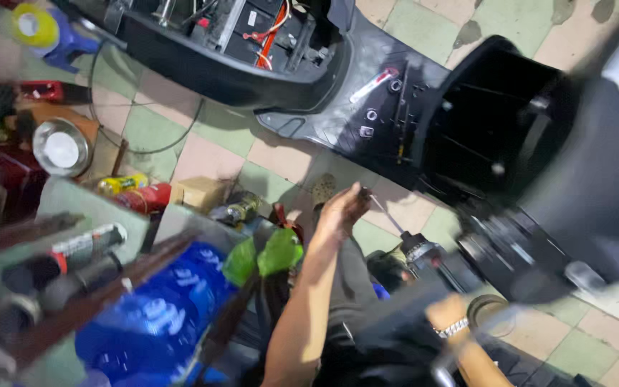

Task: The person uses a power drill and a T-handle wrench to tighten bolts on the front headlight assembly of a scooter. They then move to the rear storage compartment to install a chrome lock cylinder and connect a small electrical component.

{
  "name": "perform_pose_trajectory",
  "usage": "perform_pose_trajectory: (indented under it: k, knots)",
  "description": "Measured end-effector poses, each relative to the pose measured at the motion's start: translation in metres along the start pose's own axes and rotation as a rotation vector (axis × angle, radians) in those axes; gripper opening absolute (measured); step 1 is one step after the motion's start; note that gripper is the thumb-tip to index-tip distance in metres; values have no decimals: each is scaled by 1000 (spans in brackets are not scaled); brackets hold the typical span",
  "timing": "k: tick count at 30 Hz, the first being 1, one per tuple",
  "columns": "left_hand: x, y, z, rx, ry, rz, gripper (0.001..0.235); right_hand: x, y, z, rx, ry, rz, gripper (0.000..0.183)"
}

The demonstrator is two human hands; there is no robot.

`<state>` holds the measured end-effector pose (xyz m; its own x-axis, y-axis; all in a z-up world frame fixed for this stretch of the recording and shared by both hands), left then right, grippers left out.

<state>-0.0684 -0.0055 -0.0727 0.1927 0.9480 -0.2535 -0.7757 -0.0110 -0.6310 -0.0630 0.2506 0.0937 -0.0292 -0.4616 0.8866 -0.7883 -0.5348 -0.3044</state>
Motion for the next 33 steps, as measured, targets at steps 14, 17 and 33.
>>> perform_pose_trajectory:
  k: [14,17,33]
  knots:
    - [155,-112,175,-20,39,-54,22,59,-163,-174,-64,-279,-78,27]
    - [168,-111,199,3,103,-15,23,64,-180,-191,-121,-314,-172,26]
    - [228,-88,311,235,201,-83,27,13,-214,-227,-294,-85,170,26]
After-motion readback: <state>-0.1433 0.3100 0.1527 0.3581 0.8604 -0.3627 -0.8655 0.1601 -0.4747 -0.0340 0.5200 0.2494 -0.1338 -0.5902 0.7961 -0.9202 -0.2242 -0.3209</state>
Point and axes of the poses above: each hand's wrist, its own y-axis towards the middle knuckle, its own z-axis out of the palm, x = y × z, the point moved 10 cm from there along y, towards the middle knuckle, and after that the axes turned 8 degrees about x, right-handed, at the moved point
